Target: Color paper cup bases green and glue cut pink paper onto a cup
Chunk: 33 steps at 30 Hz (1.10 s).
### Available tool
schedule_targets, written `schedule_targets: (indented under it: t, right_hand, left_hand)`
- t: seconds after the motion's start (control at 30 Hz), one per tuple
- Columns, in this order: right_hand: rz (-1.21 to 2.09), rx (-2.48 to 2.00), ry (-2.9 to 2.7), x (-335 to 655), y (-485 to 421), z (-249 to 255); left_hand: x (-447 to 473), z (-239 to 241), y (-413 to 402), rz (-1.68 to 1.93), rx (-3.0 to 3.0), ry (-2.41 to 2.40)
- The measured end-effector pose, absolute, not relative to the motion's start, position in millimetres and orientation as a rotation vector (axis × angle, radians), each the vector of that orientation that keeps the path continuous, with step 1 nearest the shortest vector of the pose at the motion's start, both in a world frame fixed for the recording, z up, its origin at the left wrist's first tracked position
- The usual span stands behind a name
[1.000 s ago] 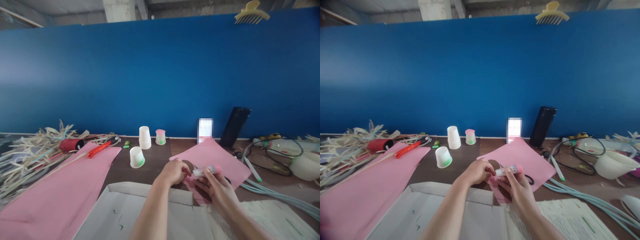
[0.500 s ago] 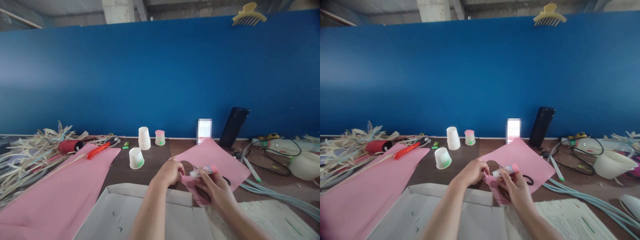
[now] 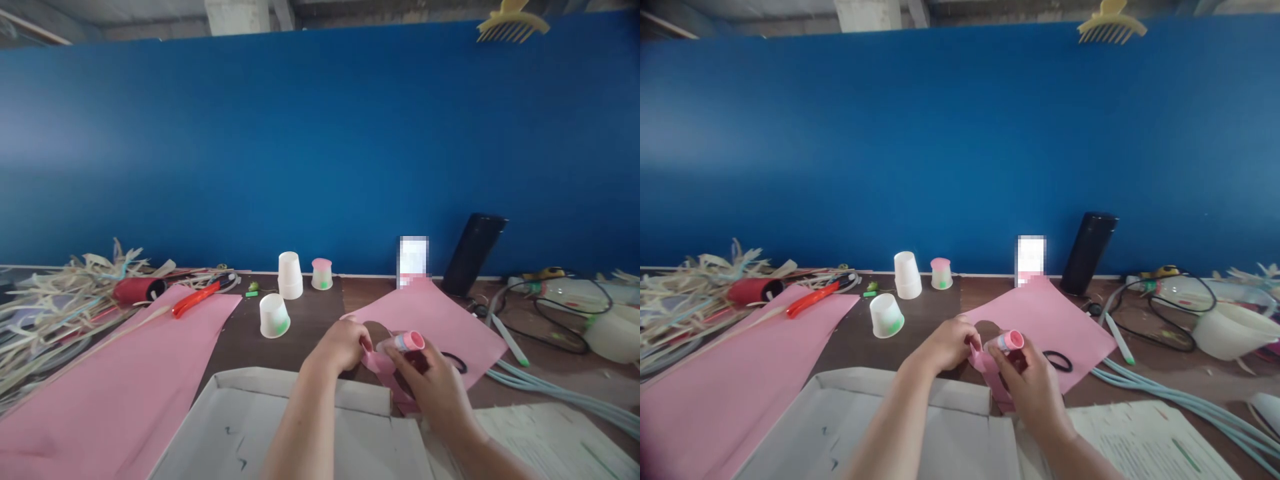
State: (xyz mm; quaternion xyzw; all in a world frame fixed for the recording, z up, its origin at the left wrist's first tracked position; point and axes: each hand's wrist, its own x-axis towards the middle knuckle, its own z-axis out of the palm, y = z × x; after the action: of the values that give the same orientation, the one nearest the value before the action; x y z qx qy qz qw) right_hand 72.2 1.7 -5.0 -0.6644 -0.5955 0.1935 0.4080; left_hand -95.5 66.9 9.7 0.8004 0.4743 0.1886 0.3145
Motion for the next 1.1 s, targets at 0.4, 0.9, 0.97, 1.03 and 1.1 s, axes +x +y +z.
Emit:
schedule_targets:
  t: [0.4,0.9,0.97,1.03,1.1]
  right_hand:
    - [0.452,-1.680,-1.570,72.1,3.9,-10.3]
    - [0.474,-1.598,-1.680,69.1,7.9,21.7]
    - [0.507,-1.592,-1.706,69.4,7.9,29.0]
    - [0.523,-1.578,-1.699,71.2,8.0,32.0]
    - [0.490,-1.557,-1.669,73.6,8.8,27.5]
  left_hand:
    - [-95.1,5.4,68.7,0.492,2.094,1.254]
    - [-94.6,8.3,66.3,0.514,2.162,1.251]
    - [-93.6,7.3,66.9,0.502,2.157,1.266]
    - [-92.6,6.4,68.0,0.477,2.157,1.286]
    - [-92.2,5.8,68.8,0.468,2.159,1.290]
